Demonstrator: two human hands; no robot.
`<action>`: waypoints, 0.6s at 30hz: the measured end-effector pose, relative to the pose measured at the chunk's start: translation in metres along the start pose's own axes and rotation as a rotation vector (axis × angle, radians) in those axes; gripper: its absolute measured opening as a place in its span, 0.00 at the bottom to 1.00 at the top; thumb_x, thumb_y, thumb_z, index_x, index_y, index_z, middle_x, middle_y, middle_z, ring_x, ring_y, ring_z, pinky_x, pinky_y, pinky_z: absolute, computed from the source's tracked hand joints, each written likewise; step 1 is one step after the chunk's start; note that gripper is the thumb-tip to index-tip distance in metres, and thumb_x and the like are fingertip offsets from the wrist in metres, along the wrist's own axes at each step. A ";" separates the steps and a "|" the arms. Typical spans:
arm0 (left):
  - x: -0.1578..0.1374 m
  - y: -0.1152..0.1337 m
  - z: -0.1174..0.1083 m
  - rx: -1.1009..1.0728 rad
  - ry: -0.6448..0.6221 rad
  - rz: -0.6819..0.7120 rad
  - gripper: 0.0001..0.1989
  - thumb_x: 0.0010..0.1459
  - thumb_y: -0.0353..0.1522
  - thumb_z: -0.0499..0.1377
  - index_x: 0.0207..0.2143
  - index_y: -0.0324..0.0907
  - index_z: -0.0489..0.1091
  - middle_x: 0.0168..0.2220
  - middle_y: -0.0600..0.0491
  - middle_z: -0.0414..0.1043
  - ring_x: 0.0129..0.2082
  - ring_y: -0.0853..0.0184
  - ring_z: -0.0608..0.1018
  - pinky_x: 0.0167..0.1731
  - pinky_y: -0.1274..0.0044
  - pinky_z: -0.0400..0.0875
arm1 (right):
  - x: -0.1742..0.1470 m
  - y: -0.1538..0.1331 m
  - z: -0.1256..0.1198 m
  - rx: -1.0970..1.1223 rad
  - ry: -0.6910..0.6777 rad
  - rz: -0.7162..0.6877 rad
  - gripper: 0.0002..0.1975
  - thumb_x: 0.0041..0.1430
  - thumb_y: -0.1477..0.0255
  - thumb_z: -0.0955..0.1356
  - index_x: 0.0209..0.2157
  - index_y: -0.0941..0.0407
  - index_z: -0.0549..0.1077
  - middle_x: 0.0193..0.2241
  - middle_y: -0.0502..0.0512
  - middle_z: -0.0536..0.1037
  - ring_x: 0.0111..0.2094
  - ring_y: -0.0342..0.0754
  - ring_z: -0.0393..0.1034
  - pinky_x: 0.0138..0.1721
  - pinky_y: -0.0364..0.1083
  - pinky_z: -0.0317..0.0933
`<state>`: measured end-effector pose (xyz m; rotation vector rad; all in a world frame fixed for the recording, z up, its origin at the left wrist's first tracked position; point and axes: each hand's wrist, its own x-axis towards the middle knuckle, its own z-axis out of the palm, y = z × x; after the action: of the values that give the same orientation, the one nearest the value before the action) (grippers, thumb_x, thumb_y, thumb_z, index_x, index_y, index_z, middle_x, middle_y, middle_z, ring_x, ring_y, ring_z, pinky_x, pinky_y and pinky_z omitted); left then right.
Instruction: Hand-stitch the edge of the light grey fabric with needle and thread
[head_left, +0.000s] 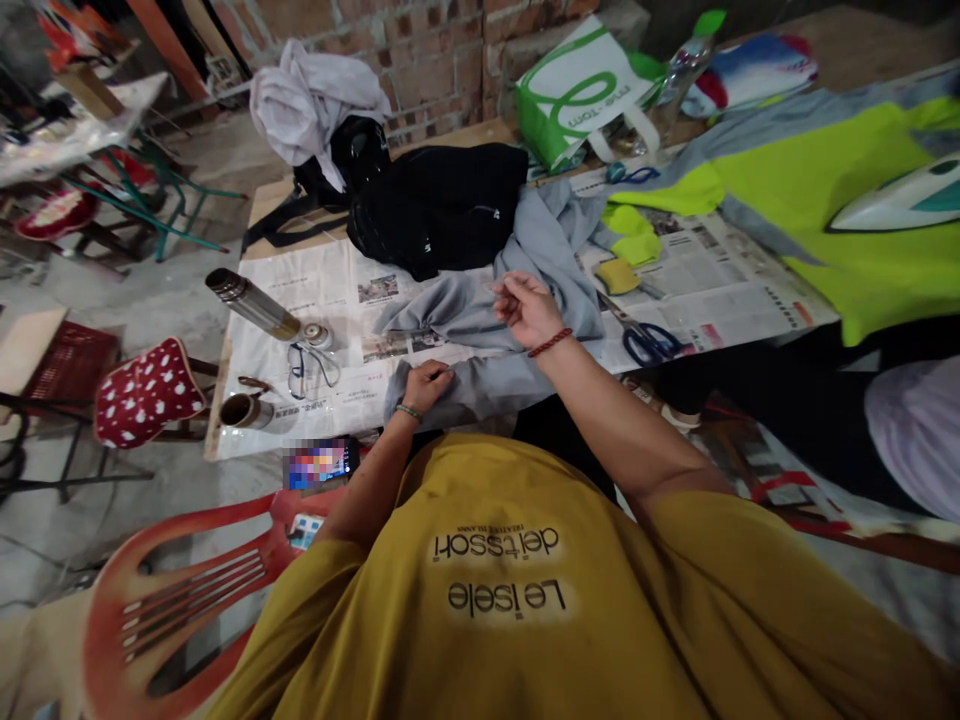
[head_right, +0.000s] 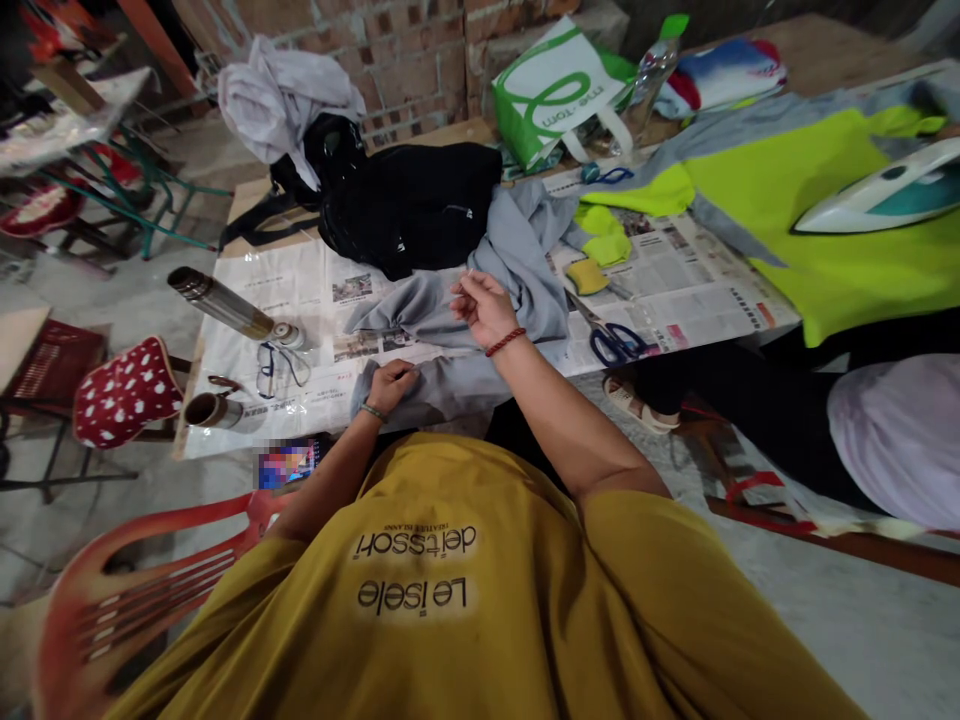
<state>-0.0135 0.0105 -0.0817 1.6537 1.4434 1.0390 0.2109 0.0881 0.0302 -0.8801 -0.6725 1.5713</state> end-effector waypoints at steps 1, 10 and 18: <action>0.000 0.000 0.000 0.004 -0.001 -0.005 0.05 0.52 0.34 0.63 0.26 0.42 0.74 0.27 0.54 0.74 0.30 0.67 0.75 0.36 0.76 0.71 | 0.002 -0.003 -0.005 0.008 0.016 -0.018 0.09 0.60 0.68 0.72 0.37 0.53 0.67 0.24 0.42 0.77 0.21 0.38 0.72 0.20 0.37 0.64; 0.005 0.011 -0.012 0.132 -0.150 0.007 0.07 0.50 0.35 0.65 0.33 0.44 0.77 0.33 0.53 0.78 0.34 0.65 0.77 0.39 0.76 0.72 | -0.022 0.003 -0.031 -0.018 0.023 -0.019 0.15 0.60 0.58 0.72 0.41 0.51 0.66 0.22 0.41 0.75 0.18 0.38 0.69 0.18 0.37 0.61; 0.022 0.019 -0.053 0.571 -0.391 0.119 0.06 0.42 0.33 0.69 0.26 0.46 0.76 0.29 0.54 0.78 0.33 0.62 0.77 0.40 0.74 0.68 | -0.041 0.053 -0.063 -0.218 0.049 0.062 0.15 0.56 0.59 0.72 0.37 0.54 0.68 0.16 0.40 0.70 0.16 0.39 0.65 0.21 0.40 0.63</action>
<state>-0.0522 0.0297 -0.0392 2.2150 1.4594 0.3262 0.2371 0.0358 -0.0406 -1.1062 -0.7983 1.5457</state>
